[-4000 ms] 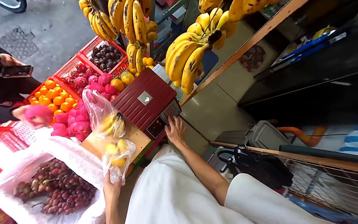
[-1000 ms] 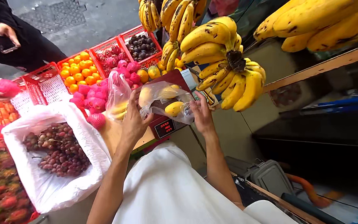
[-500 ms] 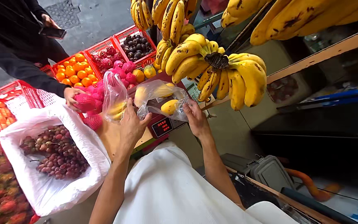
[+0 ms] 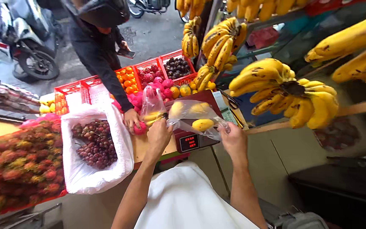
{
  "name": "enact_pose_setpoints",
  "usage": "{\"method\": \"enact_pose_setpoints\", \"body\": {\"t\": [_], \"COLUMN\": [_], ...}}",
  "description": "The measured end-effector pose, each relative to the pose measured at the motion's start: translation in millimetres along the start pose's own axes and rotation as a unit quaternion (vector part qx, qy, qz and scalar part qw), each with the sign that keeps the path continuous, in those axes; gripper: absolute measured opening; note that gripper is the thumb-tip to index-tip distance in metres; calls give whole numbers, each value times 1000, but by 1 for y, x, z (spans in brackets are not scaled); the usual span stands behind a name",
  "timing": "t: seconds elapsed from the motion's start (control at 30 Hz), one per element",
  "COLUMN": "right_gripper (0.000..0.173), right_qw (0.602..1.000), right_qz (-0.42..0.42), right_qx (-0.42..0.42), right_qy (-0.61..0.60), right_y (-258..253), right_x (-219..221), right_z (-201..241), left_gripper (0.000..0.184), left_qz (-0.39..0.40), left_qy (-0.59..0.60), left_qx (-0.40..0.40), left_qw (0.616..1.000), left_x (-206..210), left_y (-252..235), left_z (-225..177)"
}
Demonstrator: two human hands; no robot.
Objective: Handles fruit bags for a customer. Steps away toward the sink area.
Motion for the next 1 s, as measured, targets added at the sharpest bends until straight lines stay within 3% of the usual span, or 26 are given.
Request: {"method": "enact_pose_setpoints", "body": {"t": [0.17,0.27,0.4,0.5,0.63,0.8,1.0], "right_gripper": [25,24,16,10,12,12,22], "right_qw": [998,996,957,922,902,891,936], "right_qz": [-27,-2,10,42,111,215,293], "right_qx": [-22,-33,-94,-156,-176,-151,-84], "right_qy": [45,-82,-275,-352,-378,-369,-175], "right_y": [0,-16,-18,-8,10,32,26], "right_x": [-23,-20,-18,-24,-23,26,121], "right_z": [29,34,63,93,123,126,77], "left_gripper": [26,26,20,22,28,30,30], "left_qz": [-67,-37,12,26,40,30,89], "left_qy": [71,219,341,424,504,539,482], "left_qx": [74,122,146,160,209,188,50], "left_qw": [992,967,929,891,837,820,870], "left_x": [-17,-34,-70,-108,-136,-114,-32], "left_y": [-7,-16,-15,22,65,79,85], "left_z": [1,2,6,9,28,80,118]}}
Point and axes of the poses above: each hand's wrist, its own y-axis away from the middle knuckle, its own x-axis out of the palm, z = x × y, the point moved 2 cm from there along -y, towards the middle knuckle, and after that the axes turned 12 degrees about -y, right-handed, at the moved point
